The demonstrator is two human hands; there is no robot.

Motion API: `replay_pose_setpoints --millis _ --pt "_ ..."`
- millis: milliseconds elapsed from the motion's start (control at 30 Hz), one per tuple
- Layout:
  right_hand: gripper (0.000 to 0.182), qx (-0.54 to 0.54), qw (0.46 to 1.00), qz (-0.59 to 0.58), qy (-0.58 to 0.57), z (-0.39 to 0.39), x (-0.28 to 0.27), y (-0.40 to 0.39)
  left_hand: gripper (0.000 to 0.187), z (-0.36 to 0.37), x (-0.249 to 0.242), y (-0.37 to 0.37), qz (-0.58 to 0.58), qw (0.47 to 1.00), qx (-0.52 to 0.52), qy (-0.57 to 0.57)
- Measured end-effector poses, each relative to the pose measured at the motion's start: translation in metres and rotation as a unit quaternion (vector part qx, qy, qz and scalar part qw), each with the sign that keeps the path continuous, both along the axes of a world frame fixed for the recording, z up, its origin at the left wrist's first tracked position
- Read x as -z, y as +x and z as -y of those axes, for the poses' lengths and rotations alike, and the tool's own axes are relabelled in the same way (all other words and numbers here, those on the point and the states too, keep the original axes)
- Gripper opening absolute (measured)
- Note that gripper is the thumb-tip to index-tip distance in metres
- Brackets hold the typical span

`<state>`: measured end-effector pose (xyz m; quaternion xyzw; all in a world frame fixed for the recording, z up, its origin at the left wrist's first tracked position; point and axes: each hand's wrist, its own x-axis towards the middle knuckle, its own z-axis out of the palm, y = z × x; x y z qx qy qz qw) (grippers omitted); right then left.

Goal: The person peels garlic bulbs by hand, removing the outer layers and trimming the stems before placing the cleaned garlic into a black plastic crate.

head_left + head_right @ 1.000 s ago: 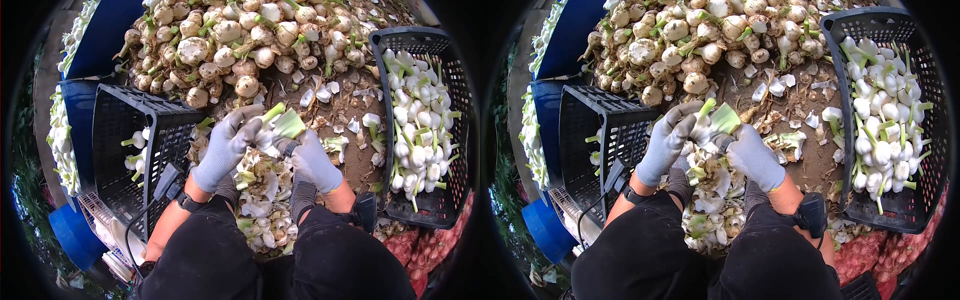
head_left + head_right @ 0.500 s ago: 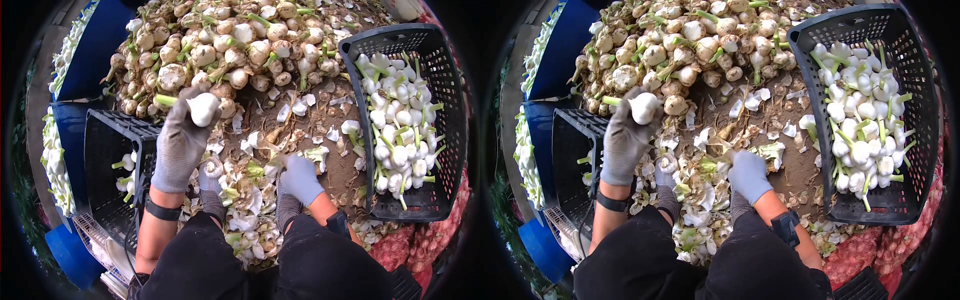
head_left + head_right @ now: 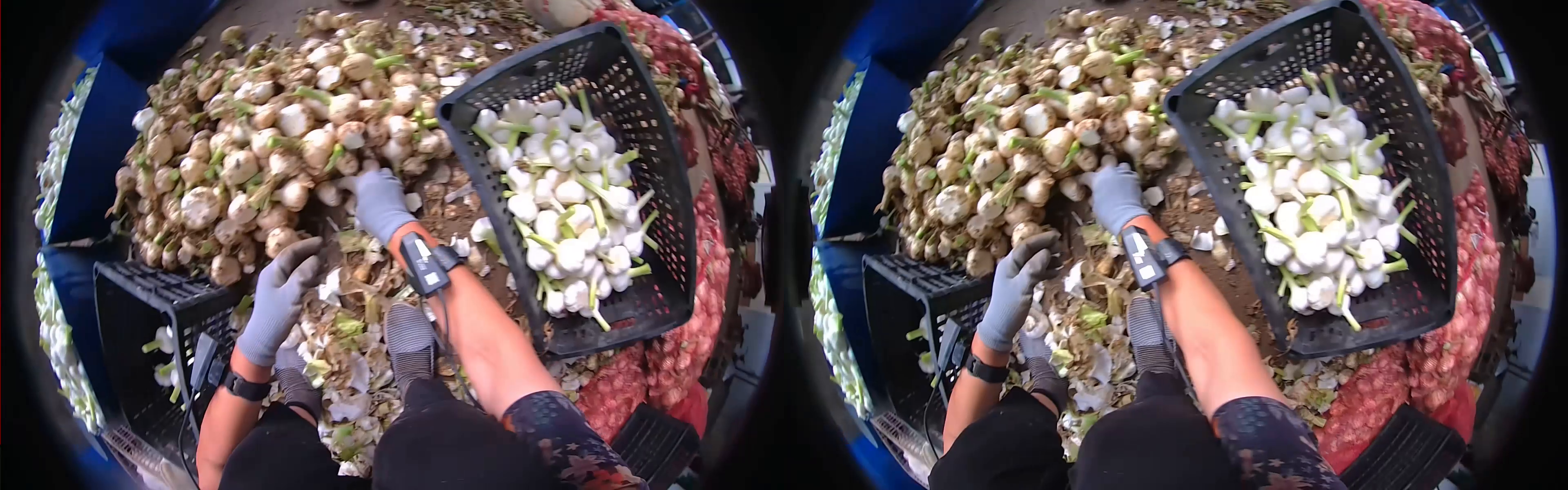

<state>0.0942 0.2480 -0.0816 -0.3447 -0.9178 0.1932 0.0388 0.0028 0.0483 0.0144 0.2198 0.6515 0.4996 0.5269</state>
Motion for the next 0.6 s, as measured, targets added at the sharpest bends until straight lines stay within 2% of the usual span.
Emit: replay_pose_setpoints --millis 33,67,100,133,167,200,267,300,333,367,400,467,533,600 --pt "0.032 0.016 1.0 -0.005 -0.021 0.002 -0.008 0.002 0.044 0.003 0.006 -0.001 0.004 1.0 -0.015 -0.003" --pt "0.032 0.035 0.991 -0.021 -0.125 0.01 -0.018 0.004 0.044 0.005 0.01 -0.001 0.005 0.999 -0.035 -0.012" --pt "0.034 0.068 0.972 -0.087 -0.209 0.031 -0.025 0.012 0.045 0.006 0.01 0.0 0.032 0.997 -0.069 0.008" --pt "0.041 0.035 0.959 -0.12 -0.253 0.052 -0.041 0.023 0.047 0.006 0.014 0.002 0.038 0.995 -0.096 0.019" --pt "0.052 0.016 0.943 -0.075 -0.323 0.069 -0.061 0.029 0.049 0.008 0.019 0.007 0.056 0.994 -0.087 0.026" --pt "0.06 -0.028 0.954 -0.117 -0.273 0.093 -0.054 0.036 0.051 0.011 0.024 0.011 0.072 0.994 -0.077 0.031" --pt "0.06 -0.067 0.938 -0.219 -0.261 0.122 -0.05 0.051 0.057 0.019 0.024 0.012 0.081 0.994 -0.071 0.007" --pt "0.058 0.017 0.855 -0.269 -0.443 0.123 -0.058 0.055 0.059 0.025 0.021 0.006 0.091 0.993 -0.068 0.004" --pt "0.056 0.1 0.729 -0.304 -0.604 0.12 -0.068 0.063 0.061 0.03 0.016 0.001 0.1 0.993 -0.066 0.002" --pt "0.052 0.159 0.629 -0.312 -0.694 0.114 -0.06 0.069 0.06 0.029 0.007 0.006 0.081 0.993 -0.079 0.027" --pt "0.043 0.154 0.63 -0.325 -0.689 0.108 -0.077 0.071 0.057 0.028 0.002 0.01 0.039 0.996 -0.062 0.05" --pt "0.03 0.029 0.709 -0.191 -0.678 0.091 -0.09 0.075 0.059 0.028 0.001 0.025 -0.025 0.996 0.01 0.088" --pt "0.02 0.101 0.728 -0.141 -0.664 0.097 -0.094 0.065 0.059 0.025 -0.008 0.019 -0.285 0.943 0.125 0.117" --pt "0.031 0.107 0.731 -0.152 -0.656 0.098 -0.098 0.058 0.055 0.03 0.001 0.015 -0.219 0.97 0.061 0.081"
